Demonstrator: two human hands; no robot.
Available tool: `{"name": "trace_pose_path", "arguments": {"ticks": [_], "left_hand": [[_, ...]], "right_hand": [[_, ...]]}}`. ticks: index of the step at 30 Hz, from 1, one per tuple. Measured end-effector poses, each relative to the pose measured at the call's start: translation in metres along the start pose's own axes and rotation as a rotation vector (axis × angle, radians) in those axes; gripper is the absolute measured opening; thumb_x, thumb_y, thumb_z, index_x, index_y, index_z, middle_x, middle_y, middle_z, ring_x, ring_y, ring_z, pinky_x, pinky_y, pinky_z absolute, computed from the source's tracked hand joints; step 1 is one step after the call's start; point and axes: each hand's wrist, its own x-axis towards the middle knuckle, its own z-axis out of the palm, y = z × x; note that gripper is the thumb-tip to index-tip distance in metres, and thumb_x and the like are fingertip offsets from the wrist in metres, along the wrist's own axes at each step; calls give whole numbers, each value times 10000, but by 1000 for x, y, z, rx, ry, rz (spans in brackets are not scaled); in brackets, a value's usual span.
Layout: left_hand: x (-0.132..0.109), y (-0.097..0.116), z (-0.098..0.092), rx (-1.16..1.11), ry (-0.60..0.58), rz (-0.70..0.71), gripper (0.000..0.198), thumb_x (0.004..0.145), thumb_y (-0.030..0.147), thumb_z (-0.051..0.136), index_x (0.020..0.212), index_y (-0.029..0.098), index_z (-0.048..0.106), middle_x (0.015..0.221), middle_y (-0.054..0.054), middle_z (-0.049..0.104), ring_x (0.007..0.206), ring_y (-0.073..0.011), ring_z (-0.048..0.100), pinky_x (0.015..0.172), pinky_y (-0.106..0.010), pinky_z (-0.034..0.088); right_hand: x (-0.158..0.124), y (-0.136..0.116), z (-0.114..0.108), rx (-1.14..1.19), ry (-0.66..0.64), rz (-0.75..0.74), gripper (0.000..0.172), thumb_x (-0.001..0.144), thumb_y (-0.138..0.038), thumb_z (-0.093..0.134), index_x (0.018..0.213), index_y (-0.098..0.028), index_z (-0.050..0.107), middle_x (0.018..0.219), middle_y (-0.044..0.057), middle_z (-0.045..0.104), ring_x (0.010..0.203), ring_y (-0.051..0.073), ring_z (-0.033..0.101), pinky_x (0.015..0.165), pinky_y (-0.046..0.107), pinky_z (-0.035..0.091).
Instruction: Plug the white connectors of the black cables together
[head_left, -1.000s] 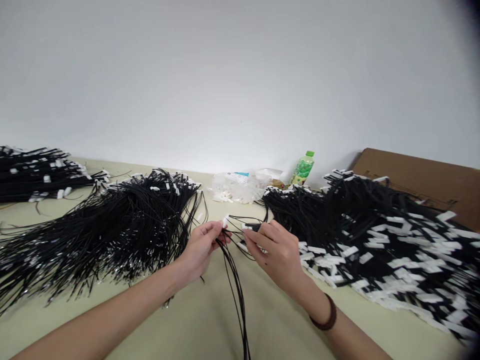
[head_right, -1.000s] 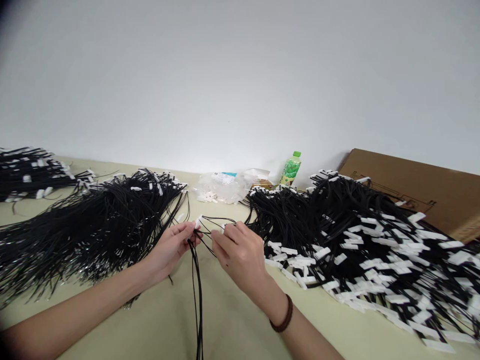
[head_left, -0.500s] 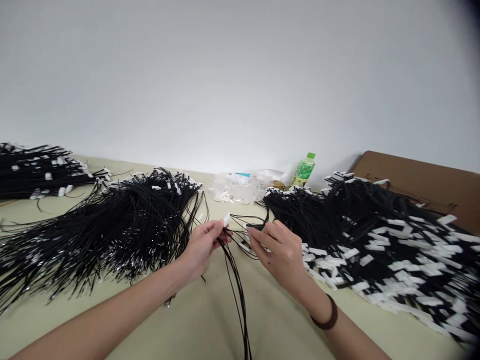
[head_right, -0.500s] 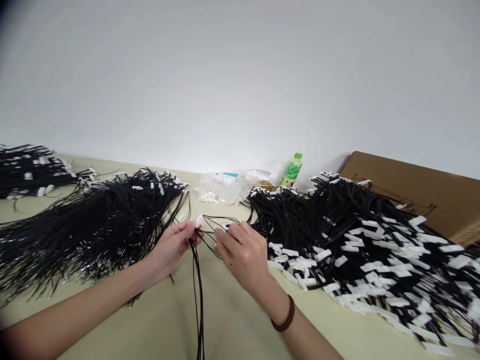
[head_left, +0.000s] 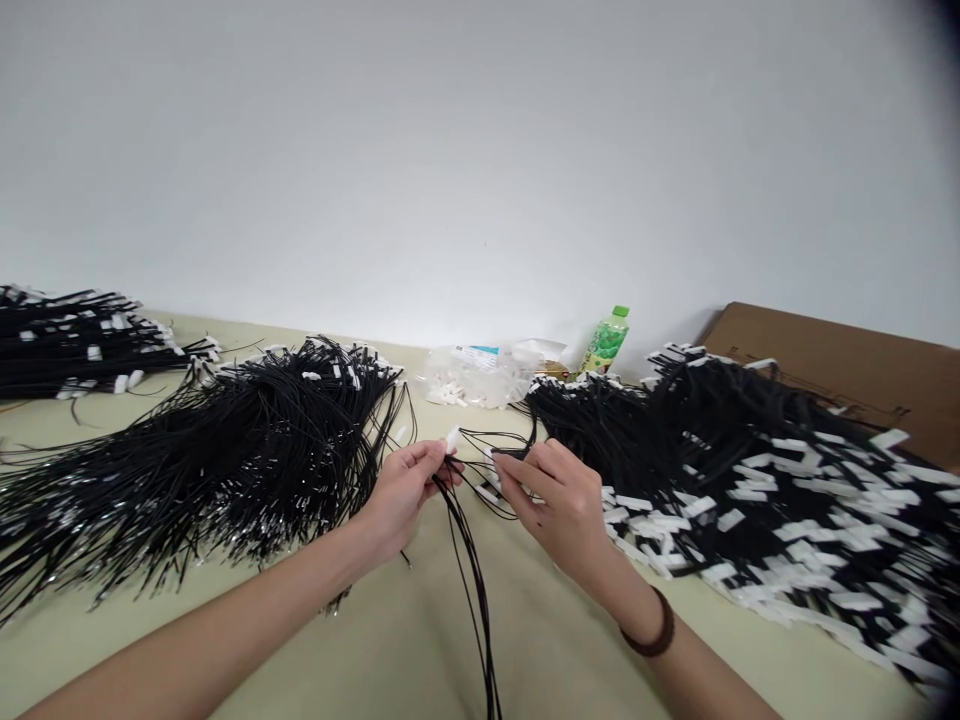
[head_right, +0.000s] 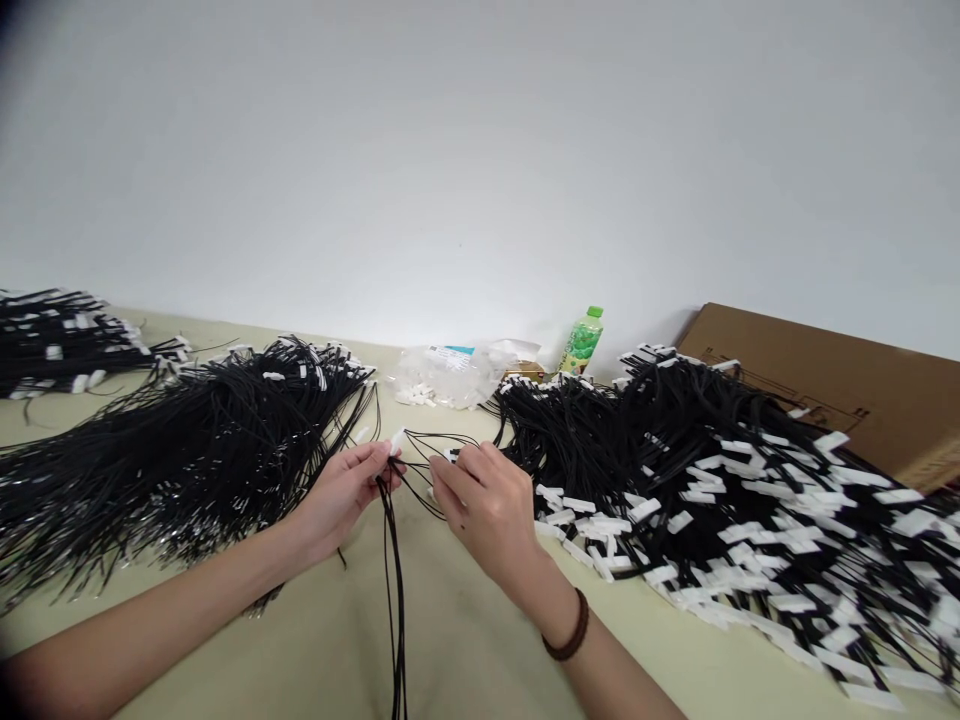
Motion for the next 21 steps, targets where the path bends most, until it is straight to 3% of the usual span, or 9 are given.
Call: {"name": "trace_pose_path", "arguments": {"ticks": [21], "left_hand": [[1, -1, -1, 1, -32, 29, 293, 608, 394, 723, 693, 129, 634, 664, -19, 608, 587, -94, 506, 616, -233, 396]], "right_hand": [[0, 1, 0, 43, 15, 99, 114, 825, -135, 520, 809, -146, 632, 598, 5, 461, 601, 78, 392, 565, 212, 317]]}}
